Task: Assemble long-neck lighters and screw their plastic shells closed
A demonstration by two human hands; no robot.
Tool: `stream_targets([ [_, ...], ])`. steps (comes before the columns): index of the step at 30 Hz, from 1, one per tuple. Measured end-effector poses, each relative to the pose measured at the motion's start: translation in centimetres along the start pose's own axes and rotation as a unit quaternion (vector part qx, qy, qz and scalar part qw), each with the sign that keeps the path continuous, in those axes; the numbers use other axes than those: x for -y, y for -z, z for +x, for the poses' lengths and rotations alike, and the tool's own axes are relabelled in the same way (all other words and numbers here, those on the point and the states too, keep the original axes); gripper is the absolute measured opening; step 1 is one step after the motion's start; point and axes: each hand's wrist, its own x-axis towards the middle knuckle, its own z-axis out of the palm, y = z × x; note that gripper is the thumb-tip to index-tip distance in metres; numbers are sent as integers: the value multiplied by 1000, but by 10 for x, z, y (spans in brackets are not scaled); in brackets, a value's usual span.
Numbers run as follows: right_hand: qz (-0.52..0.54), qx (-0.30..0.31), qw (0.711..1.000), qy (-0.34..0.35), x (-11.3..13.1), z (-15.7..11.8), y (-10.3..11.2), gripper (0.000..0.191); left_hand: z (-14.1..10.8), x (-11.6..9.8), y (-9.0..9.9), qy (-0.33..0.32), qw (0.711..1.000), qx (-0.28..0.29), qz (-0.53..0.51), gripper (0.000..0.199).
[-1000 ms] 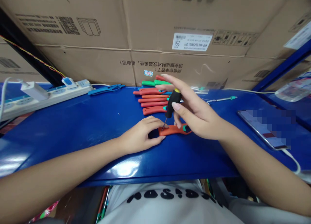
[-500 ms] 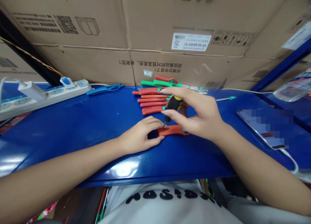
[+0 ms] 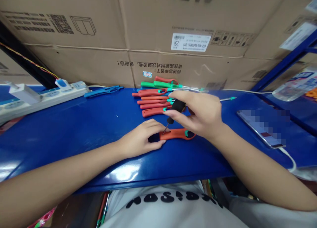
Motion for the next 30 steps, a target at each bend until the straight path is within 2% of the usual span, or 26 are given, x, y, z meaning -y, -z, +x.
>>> stream_targets([
  [3,114,59,991,-38,1,0,-2,42,1,0,0,6,1000,3,-2,34],
  [5,166,75,982,-59,2,1,-4,41,1,0,0,8,1000,6,0,35],
  [7,150,42,986,-53,1,2,-4,34,1,1,0,9,1000,9,0,35],
  [10,81,-10,997,-9,1,3,-3,30,1,0,0,5,1000,7,-1,31],
  [12,87,21,996,0,2,4,-1,29,1,0,-1,6,1000,4,-1,29],
  [14,145,76,986,-21,3,4,-1,32,2,0,-1,12,1000,4,-4,30],
  [16,198,104,974,-45,4,4,-1,35,2,0,-2,18,1000,3,-6,30],
  [18,192,91,976,-51,2,3,-2,33,1,1,-2,16,1000,1,-5,30],
  [20,135,59,988,-47,1,3,-2,40,1,3,-3,8,1000,0,-4,32],
  [22,90,62,993,-51,0,4,0,45,0,4,-3,6,1000,1,-4,34],
  [26,165,131,975,-71,1,7,6,42,1,4,-3,21,1000,8,-4,32],
  [28,188,121,972,-72,1,7,5,41,0,4,-3,18,1000,7,-1,33],
  [30,152,85,982,-68,0,6,3,40,0,3,-3,13,1000,5,2,35],
])
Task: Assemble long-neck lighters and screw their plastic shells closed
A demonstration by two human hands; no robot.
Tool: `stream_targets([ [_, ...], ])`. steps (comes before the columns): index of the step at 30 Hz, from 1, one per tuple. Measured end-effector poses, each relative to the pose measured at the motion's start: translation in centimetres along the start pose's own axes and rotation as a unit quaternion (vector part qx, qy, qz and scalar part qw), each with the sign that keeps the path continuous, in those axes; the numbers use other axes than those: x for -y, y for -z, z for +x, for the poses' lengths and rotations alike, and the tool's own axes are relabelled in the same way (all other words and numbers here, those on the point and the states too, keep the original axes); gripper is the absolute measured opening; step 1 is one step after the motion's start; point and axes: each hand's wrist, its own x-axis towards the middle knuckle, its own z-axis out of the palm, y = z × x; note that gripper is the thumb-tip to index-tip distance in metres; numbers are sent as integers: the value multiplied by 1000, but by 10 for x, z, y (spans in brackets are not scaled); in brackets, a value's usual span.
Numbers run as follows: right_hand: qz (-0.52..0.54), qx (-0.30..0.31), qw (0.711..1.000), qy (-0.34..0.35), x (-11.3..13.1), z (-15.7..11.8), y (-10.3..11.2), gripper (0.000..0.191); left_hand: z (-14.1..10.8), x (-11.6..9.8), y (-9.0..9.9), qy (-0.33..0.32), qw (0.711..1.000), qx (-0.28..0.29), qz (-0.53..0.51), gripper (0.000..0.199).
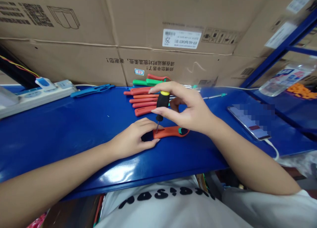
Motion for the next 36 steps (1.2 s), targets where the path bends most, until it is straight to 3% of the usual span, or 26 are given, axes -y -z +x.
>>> stream_targets([
  [3,-68,-49,996,36,-1,-1,-2,43,0,-1,0,-3,1000,-2,3,33],
  [8,48,19,998,28,3,-1,-2,40,2,-4,1,9,1000,-2,1,32],
  [10,68,18,997,21,3,0,-1,37,3,-4,2,8,1000,-2,4,31],
  [14,-29,-34,996,72,3,0,-1,30,2,-3,2,-4,1000,-7,3,32],
  [16,-53,-31,994,86,3,-1,-1,33,2,-3,2,-3,1000,-6,0,32],
  [21,35,14,999,24,5,1,-2,39,2,-5,2,6,1000,-1,-4,31],
  [26,-26,-65,996,50,1,1,-5,30,3,-6,2,5,1000,-2,0,32],
  [32,89,2,996,-12,5,0,-5,38,2,-6,3,0,1000,-3,-3,28],
  [36,44,-50,996,52,6,3,-5,21,2,-6,3,5,1000,2,-1,31],
])
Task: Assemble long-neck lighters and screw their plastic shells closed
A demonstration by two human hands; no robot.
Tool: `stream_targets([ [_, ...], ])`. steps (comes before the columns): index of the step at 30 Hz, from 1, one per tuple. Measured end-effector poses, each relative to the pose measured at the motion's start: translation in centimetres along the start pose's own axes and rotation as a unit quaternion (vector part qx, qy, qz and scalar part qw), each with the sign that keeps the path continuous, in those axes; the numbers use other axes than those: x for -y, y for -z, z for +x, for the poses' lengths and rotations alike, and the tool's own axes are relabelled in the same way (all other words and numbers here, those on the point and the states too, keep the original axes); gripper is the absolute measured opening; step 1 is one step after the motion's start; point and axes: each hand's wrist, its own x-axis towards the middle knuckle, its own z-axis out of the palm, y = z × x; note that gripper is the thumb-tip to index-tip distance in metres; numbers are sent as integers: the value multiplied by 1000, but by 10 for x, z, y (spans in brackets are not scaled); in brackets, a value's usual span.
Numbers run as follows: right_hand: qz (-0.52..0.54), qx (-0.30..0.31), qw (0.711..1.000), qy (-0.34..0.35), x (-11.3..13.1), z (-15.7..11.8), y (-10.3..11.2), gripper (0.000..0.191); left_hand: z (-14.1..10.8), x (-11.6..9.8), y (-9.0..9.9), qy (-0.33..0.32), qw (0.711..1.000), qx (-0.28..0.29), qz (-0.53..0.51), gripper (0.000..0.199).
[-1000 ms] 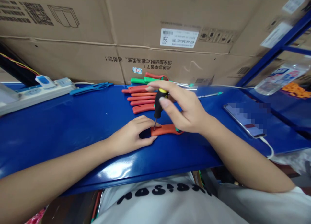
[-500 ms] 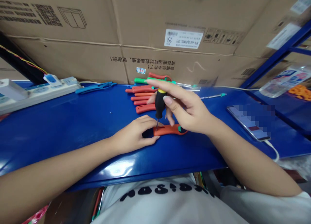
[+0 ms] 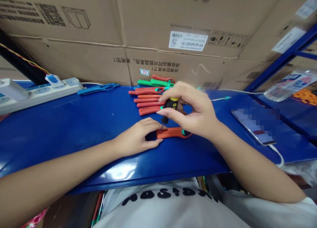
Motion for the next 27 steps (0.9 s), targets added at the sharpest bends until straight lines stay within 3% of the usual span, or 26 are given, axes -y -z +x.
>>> stream_targets([
  [3,-39,7,999,32,1,1,1,21,0,0,-1,2,1000,-1,-1,33],
  [8,46,66,995,-55,0,-1,3,38,0,1,-1,-8,1000,-1,-3,28],
  [12,4,6,1000,-12,-3,-1,3,23,-1,1,-1,-8,1000,-3,-1,31],
  [15,-50,-9,999,9,-4,-2,2,24,-1,1,-1,-2,1000,-5,1,32],
  [20,77,54,993,-68,-3,-3,2,39,-1,1,-1,-5,1000,-2,-1,29],
  [22,77,45,995,-43,-3,-2,2,34,0,1,-1,-4,1000,-2,-1,29],
  [27,-45,-4,997,62,-2,-1,5,17,0,1,-1,-10,1000,-1,4,30],
])
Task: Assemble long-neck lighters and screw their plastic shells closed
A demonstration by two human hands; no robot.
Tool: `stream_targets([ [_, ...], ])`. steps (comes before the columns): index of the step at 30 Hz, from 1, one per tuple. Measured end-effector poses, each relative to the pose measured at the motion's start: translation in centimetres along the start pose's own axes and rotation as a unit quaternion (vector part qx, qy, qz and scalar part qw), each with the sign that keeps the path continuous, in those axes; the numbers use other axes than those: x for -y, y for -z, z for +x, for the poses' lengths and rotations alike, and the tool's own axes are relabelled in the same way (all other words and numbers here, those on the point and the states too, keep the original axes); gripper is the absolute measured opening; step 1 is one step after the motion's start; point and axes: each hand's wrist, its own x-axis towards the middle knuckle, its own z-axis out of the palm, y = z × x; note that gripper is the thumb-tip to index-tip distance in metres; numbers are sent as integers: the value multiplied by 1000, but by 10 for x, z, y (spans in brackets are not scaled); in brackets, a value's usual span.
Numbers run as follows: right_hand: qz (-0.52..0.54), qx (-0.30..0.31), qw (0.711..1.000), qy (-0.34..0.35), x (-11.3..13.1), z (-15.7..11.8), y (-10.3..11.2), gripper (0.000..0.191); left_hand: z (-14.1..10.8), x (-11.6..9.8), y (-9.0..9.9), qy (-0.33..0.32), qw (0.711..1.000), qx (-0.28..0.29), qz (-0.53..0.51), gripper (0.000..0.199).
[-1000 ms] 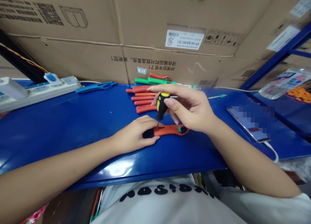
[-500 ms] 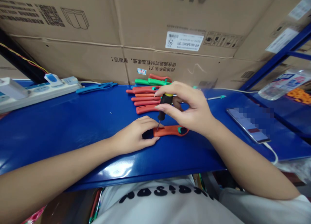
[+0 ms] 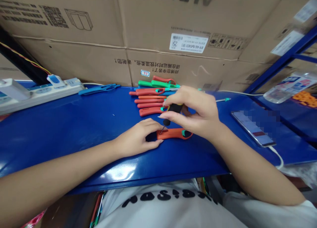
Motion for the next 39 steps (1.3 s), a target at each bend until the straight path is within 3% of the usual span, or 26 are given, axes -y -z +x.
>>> stream_targets([
  [2,-14,8,1000,3,1,0,1,24,0,0,0,0,1000,0,0,31],
  [5,59,52,995,-64,1,-1,2,38,-1,0,0,0,1000,1,-3,31],
  [8,132,61,984,-103,-1,0,0,34,-1,-1,1,1,1000,-5,-5,31],
  [12,42,-6,996,-76,-2,-1,-2,24,-1,0,0,10,1000,-8,-5,33],
  [14,14,1,997,-72,0,-2,-3,25,-1,0,0,11,1000,-5,-8,34],
  [19,120,52,985,-115,3,-3,-3,36,-1,0,0,8,1000,-3,-3,30],
  [22,53,15,996,-76,1,-3,-3,24,-1,0,0,6,1000,-4,-1,29],
  [25,-37,-3,999,-13,1,-3,-1,25,-1,0,-1,3,1000,-9,0,28],
  [27,-20,12,1000,-17,2,-3,1,28,0,0,-1,5,1000,-8,-1,29],
  [30,96,56,990,-91,4,-2,1,36,0,0,0,5,1000,-5,-2,32],
  [32,132,55,983,-111,3,-1,0,31,0,0,1,7,1000,-4,-2,32],
  [36,30,-4,998,-56,-2,-3,-2,23,0,0,0,11,1000,-4,-7,31],
  [39,19,-4,999,-49,-3,-3,-1,24,-1,0,-1,8,1000,-7,-9,32],
])
